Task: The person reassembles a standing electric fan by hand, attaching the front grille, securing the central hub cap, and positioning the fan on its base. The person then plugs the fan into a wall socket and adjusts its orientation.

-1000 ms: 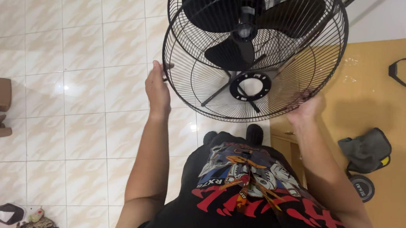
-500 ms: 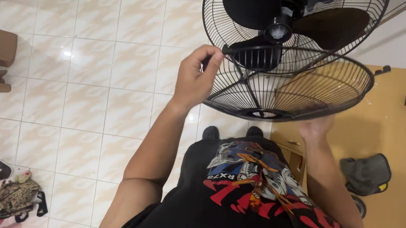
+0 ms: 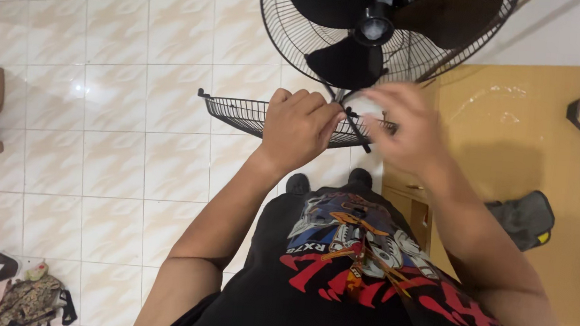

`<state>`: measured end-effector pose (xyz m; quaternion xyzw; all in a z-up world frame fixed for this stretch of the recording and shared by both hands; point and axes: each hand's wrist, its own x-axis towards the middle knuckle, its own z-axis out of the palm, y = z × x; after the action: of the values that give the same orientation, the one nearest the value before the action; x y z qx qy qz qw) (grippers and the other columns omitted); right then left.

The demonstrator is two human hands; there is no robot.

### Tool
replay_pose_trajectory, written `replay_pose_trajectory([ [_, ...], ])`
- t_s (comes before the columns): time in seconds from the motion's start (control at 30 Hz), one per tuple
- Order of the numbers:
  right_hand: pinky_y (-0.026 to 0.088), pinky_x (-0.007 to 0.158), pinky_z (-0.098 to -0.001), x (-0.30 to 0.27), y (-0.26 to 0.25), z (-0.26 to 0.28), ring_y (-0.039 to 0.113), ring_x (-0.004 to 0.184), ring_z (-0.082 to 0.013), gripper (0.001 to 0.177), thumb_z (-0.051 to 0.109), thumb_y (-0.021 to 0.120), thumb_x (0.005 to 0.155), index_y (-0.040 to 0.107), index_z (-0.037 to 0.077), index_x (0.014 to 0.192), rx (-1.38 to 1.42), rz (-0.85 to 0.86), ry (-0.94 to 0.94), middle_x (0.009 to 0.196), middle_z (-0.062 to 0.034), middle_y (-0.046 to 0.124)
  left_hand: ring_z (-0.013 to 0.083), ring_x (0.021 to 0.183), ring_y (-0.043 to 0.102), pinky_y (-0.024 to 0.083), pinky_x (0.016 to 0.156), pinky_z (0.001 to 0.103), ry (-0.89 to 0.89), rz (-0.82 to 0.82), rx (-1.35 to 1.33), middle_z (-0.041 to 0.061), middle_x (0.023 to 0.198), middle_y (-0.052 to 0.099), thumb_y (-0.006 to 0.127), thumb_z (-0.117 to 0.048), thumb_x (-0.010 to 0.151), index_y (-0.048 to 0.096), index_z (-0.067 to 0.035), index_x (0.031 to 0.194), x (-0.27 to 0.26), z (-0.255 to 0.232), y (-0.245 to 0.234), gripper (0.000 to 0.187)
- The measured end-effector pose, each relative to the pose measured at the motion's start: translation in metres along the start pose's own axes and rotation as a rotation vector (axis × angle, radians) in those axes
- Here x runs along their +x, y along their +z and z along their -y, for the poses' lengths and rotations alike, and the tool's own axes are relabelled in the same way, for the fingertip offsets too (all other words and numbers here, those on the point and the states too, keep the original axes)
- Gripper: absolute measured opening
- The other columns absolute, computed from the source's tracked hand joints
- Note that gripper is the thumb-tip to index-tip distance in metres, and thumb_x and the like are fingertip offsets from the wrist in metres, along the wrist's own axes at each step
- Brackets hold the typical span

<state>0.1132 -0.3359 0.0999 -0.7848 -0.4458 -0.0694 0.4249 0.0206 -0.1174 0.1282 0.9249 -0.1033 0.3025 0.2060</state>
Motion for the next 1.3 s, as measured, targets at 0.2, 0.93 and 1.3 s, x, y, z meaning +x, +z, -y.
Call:
replay_pose_trajectory([
  [0.2,0.052,0.087,-0.0429,0.025,0.034,0.031,0.064,0.096,-0.0331,0.011,0.010,0.064,0.103,0.066,0.001,0.108,0.106,0.042,0.068,0.100,-0.0132,0.068,0.0183,0.076,0.057,0.037,0.072,0.038,0.042,-0.060,0.045,-0.002,0.080,0.056,0.079,-0.017,0.089,0.073,-0.014,0.097,-0.011,0.001,0.004,0.011],
  [0.93,0.035,0.128,-0.0474,-0.023,0.014,-0.065,0.045,0.148,-0.0346,0.036,0.013,0.054,0.110,0.045,0.001,0.142,0.002,-0.432,0.110,0.153,-0.0206,0.047,0.0075,0.064,0.054,0.042,0.062,0.022,-0.609,-0.282,-0.579,-0.001,0.075,0.064,0.073,-0.011,0.098,0.073,-0.004,0.092,-0.053,0.066,0.003,0.009],
  [1.3,0.030,0.129,-0.0503,-0.113,-0.007,-0.225,0.041,0.146,-0.0371,0.088,0.067,0.031,0.107,0.037,-0.006,0.155,1.102,-0.690,0.662,0.158,-0.0251,0.046,0.0075,0.068,0.040,0.030,0.061,0.024,-0.803,-0.723,-1.290,-0.002,0.076,0.053,0.062,-0.019,0.109,0.065,-0.001,0.096,-0.085,0.133,0.031,0.022],
])
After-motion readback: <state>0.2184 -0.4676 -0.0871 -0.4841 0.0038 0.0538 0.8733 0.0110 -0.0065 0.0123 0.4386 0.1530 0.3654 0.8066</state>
